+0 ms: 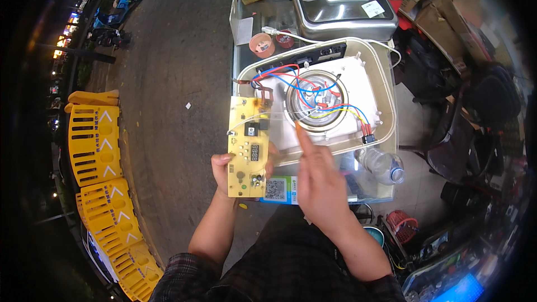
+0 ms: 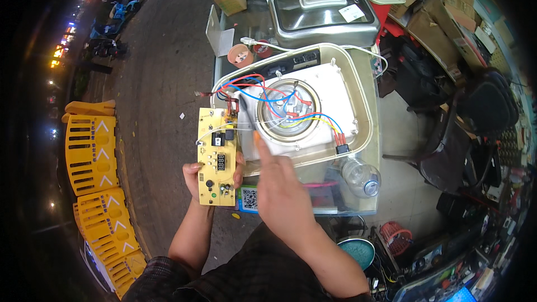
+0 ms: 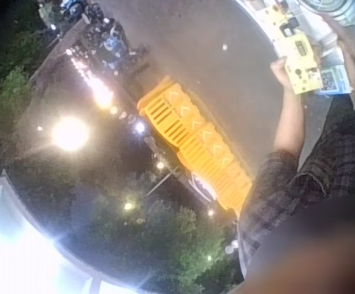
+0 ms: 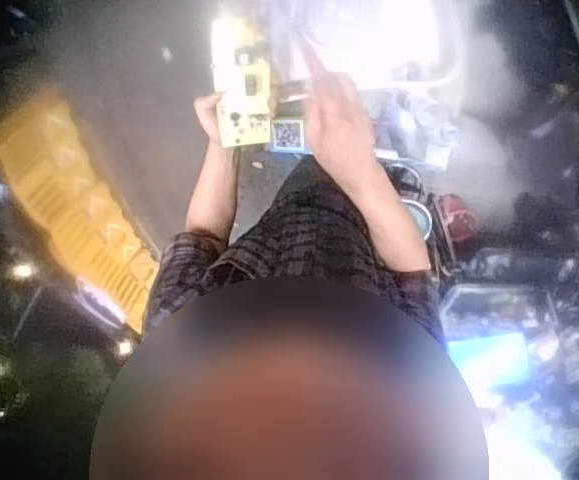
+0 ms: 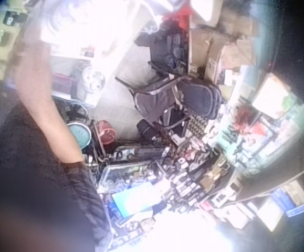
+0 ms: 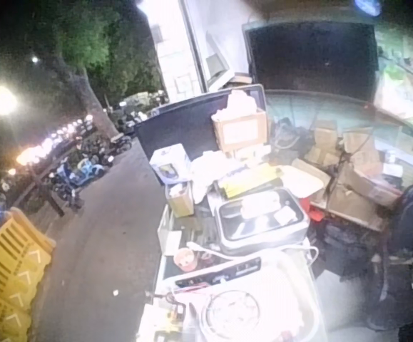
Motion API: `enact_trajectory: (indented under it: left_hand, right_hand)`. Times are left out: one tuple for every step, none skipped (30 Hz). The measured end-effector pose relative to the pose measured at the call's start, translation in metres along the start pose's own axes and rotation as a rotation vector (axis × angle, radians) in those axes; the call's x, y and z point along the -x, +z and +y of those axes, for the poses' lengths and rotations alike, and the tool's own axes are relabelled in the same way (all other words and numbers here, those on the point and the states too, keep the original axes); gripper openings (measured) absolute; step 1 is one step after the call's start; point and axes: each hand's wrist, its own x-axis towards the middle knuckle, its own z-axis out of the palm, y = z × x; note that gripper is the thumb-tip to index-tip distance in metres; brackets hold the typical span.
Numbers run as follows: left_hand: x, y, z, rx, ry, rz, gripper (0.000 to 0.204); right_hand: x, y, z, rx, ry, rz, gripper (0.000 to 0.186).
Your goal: The person works at a cluttered outdoor stall, using a screwdriver to probe and adjust components on a green circuit board. They repeatedly flip the board, touch wires, and inspect both sides while handling the board and a small plastic bottle.
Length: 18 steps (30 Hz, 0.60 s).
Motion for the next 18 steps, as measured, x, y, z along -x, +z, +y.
enact_trajectory:
  left_hand:
    - [0.001, -0.001, 0.002, -0.035, 0.002, 0.069, 0.098]
    - [0.001, -0.001, 0.005, -0.058, 0.011, 0.118, 0.098]
    - [0.003, -0.003, 0.007, -0.084, 0.012, 0.141, 0.098]
    - [0.002, -0.005, 0.012, -0.045, -0.011, 0.131, 0.096]
    - [0.002, -0.008, 0.02, -0.018, -0.019, 0.142, 0.092]
    - [0.007, -0.01, 0.03, -0.005, -0.065, 0.163, 0.089]
    - [0.007, -0.015, 0.048, -0.044, -0.146, 0.138, 0.088]
    - [0.006, -0.017, 0.054, 0.007, -0.191, 0.027, 0.087]
    - [0.006, -0.019, 0.062, -0.039, -0.197, 0.058, 0.087]
    - [0.0, -0.022, 0.068, -0.051, -0.153, 0.036, 0.087]
    - [-0.004, -0.023, 0.077, -0.071, -0.166, 0.007, 0.085]
    - [-0.006, -0.023, 0.083, -0.084, -0.185, -0.035, 0.083]
    - [-0.006, -0.022, 0.087, -0.113, -0.2, 0.051, 0.082]
    - [-0.006, -0.021, 0.087, -0.147, -0.215, 0.14, 0.082]
    - [-0.005, -0.02, 0.083, -0.154, -0.217, 0.189, 0.08]
    - [-0.004, -0.017, 0.082, -0.179, -0.21, 0.189, 0.078]
    - [-0.003, -0.015, 0.08, -0.145, -0.211, 0.136, 0.074]
    - [-0.001, -0.012, 0.081, -0.263, -0.198, 0.115, 0.07]
  right_hand:
    - [0.003, -0.004, 0.001, -0.003, -0.044, 0.08, 0.062]
    - [0.007, -0.009, 0.003, -0.032, -0.06, 0.164, 0.061]
    - [0.016, -0.013, 0.003, -0.089, -0.041, 0.225, 0.056]
    - [0.025, -0.019, 0.005, -0.105, -0.073, 0.178, 0.056]
    - [0.038, -0.028, 0.008, -0.114, -0.059, 0.104, 0.056]
    - [0.053, -0.035, 0.008, -0.13, -0.021, 0.018, 0.055]
    - [0.065, -0.037, 0.012, -0.085, -0.024, -0.05, 0.053]
    - [0.076, -0.039, 0.016, -0.103, -0.032, -0.116, 0.053]
    - [0.087, -0.04, 0.019, -0.066, -0.032, -0.21, 0.053]
    - [0.093, -0.039, 0.025, -0.031, -0.046, -0.284, 0.054]
    - [0.1, -0.036, 0.029, -0.027, -0.072, -0.3, 0.054]
    - [0.107, -0.033, 0.03, -0.019, -0.097, -0.317, 0.054]
    - [0.114, -0.033, 0.032, -0.016, -0.119, -0.301, 0.055]
    - [0.124, -0.04, 0.03, 0.02, -0.064, -0.363, 0.049]
    - [0.135, -0.046, 0.028, 0.028, 0.003, -0.362, 0.043]
    - [0.143, -0.051, 0.03, 0.013, 0.058, -0.346, 0.038]
    - [0.151, -0.061, 0.032, 0.026, 0.06, -0.298, 0.034]
    - [0.159, -0.068, 0.036, 0.025, 0.068, -0.267, 0.03]
